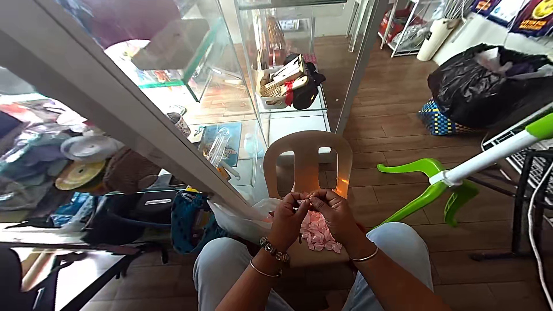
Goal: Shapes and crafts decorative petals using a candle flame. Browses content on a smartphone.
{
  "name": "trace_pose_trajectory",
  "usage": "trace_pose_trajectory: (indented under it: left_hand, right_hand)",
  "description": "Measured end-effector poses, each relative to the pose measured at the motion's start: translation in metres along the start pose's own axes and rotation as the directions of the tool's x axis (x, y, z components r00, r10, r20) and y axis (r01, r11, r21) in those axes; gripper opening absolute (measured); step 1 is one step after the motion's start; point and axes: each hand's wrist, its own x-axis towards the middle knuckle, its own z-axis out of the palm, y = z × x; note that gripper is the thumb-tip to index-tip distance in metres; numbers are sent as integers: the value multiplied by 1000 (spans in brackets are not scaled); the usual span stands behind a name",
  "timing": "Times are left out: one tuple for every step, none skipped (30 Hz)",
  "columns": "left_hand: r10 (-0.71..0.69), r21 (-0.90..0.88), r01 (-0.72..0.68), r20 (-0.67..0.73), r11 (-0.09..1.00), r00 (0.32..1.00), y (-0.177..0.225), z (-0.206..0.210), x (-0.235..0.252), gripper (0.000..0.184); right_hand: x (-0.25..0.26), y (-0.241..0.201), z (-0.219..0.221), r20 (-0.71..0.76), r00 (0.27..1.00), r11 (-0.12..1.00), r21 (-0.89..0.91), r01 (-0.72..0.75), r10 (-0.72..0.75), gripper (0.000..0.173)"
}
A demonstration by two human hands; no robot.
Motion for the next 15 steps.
trace_pose_trajectory:
  left_hand:
    - [-7, 4, 7, -7, 1000, 1000, 0, 1, 0, 6]
    - [-19, 4, 19, -15, 1000, 1000, 0, 1, 0, 7]
    - [-26, 6, 26, -24, 1000, 999, 0, 1, 0, 6]
    - [-22, 10, 22, -28, 1000, 999, 0, 0, 0, 6]
    - [-11, 20, 11, -29, 1000, 1000, 1, 0, 0, 6]
    - [-3, 24, 4, -28, 1000, 1000, 0, 0, 0, 6]
    - [-1, 24, 2, -26, 1000, 1000, 0, 0, -1, 6]
    - [-2, 23, 2, -22, 1000, 1000, -1, 1, -1, 6]
    - [-4, 21, 5, -16, 1000, 1000, -2, 3, -2, 6]
    - [-7, 22, 7, -8, 1000, 1000, -2, 6, -2, 6]
    - [-9, 23, 8, 4, 1000, 1000, -3, 8, -3, 6]
    - [-8, 27, 8, 19, 1000, 1000, -4, 10, -4, 6]
    - [-7, 29, 6, 34, 1000, 999, -4, 12, -5, 7]
    - [-8, 29, 6, 50, 1000, 999, -5, 15, -5, 7]
    - [-13, 30, 11, 67, 999, 998, -5, 17, -5, 8]
  right_hand:
    - [0, 0, 0, -12, 1000, 1000, -19, 10, -10, 9]
    - [0, 1, -1, -14, 999, 998, -58, 28, -29, 12]
    - [0, 2, -4, -5, 999, 993, -111, 49, -50, 17]
    - [1, 2, -7, 9, 999, 985, -164, 54, -53, 25]
    - [2, 1, -11, 18, 999, 977, -208, 46, -43, 34]
    - [3, 0, -15, 18, 999, 973, -226, 34, -31, 46]
    - [3, 0, -18, 8, 999, 973, -229, 34, -33, 53]
    - [2, -1, -20, -3, 999, 974, -220, 47, -49, 57]
    - [0, -2, -22, -15, 997, 975, -210, 69, -74, 58]
    - [-1, -2, -24, -23, 995, 976, -199, 88, -94, 57]
    - [-3, -3, -25, -22, 995, 979, -183, 88, -94, 55]
    - [-6, -4, -26, -15, 996, 982, -174, 79, -83, 54]
    - [-8, -5, -28, -6, 997, 983, -169, 76, -78, 52]
    - [-9, -4, -29, 6, 997, 981, -176, 79, -80, 49]
    - [-10, -4, -32, 16, 996, 978, -190, 87, -86, 46]
